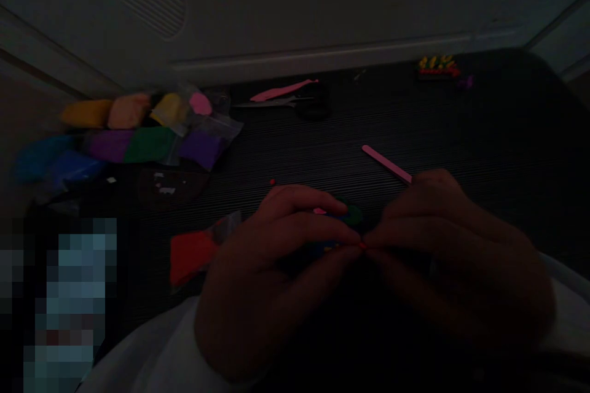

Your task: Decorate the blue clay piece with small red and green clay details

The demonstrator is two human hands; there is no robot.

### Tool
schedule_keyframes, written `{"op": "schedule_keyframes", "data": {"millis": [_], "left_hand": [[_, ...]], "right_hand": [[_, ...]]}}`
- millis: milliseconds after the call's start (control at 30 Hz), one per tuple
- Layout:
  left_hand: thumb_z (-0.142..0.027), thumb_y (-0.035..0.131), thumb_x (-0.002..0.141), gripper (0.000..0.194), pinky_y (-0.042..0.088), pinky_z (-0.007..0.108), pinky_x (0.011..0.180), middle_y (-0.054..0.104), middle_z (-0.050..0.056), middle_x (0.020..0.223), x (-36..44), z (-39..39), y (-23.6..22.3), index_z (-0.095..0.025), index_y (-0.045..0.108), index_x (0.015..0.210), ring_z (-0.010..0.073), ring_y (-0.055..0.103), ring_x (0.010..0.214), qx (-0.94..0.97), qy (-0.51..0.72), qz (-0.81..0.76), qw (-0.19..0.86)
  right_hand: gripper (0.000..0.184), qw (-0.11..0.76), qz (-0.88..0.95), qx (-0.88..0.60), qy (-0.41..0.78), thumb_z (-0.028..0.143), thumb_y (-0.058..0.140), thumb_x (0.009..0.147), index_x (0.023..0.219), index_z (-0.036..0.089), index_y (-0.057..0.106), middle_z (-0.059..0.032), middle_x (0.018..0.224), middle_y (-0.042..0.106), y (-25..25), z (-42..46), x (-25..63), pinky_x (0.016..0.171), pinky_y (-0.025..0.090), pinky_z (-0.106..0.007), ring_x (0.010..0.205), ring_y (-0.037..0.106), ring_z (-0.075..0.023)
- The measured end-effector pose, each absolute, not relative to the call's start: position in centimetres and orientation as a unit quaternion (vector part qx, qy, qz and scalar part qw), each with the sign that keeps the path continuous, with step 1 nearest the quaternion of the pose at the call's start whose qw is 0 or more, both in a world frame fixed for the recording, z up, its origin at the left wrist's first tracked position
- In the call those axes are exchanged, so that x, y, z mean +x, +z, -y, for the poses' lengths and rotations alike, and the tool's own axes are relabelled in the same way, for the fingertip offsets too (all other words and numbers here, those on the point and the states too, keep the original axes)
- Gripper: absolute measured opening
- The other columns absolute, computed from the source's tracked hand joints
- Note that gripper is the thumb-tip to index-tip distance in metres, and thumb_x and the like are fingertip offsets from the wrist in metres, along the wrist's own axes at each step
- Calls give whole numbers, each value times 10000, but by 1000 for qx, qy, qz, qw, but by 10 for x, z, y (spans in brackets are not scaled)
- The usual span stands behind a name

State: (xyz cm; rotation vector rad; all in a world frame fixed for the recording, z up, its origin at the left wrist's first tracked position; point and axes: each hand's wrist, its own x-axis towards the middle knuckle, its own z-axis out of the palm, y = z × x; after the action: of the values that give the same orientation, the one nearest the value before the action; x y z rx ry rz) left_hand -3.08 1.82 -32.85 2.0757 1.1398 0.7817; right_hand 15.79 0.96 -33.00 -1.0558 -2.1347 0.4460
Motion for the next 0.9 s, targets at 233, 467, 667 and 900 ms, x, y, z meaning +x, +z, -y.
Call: {"op": "schedule_keyframes", "data": {"millis": [233,467,667,900], "left_hand": [[-122,604,725,185,429,191,865,590,-48,999,-32,-19,-327,-268,611,838,106,558,947,785,296,-437,325],[-130,620,709,185,457,245,840,604,-30,986,-31,-20,-328,-267,623,833,139,576,916,779,306,-442,322],[-133,608,723,178,449,235,852,598,-32,998,-31,-18,-328,-271,617,835,134,563,950,783,299,-440,323],[-148,616,721,167,441,205,850,595,-42,998,-30,-18,-328,-271,614,834,118,561,951,785,301,-437,320]], "right_hand": [[75,353,825,-407,170,141,590,745,807,180,607,-1,745,639,-329,-10,157,640,420,-329,677,567,-118],[74,358,820,-412,172,140,606,729,795,172,601,-5,734,642,-330,-9,158,627,430,-325,677,566,-121],[50,350,822,-417,165,160,596,740,783,184,599,-7,726,637,-330,-11,157,616,430,-321,666,565,-126],[60,350,824,-414,165,141,598,729,773,181,596,1,720,638,-328,-10,156,621,430,-320,660,562,-120]]}}
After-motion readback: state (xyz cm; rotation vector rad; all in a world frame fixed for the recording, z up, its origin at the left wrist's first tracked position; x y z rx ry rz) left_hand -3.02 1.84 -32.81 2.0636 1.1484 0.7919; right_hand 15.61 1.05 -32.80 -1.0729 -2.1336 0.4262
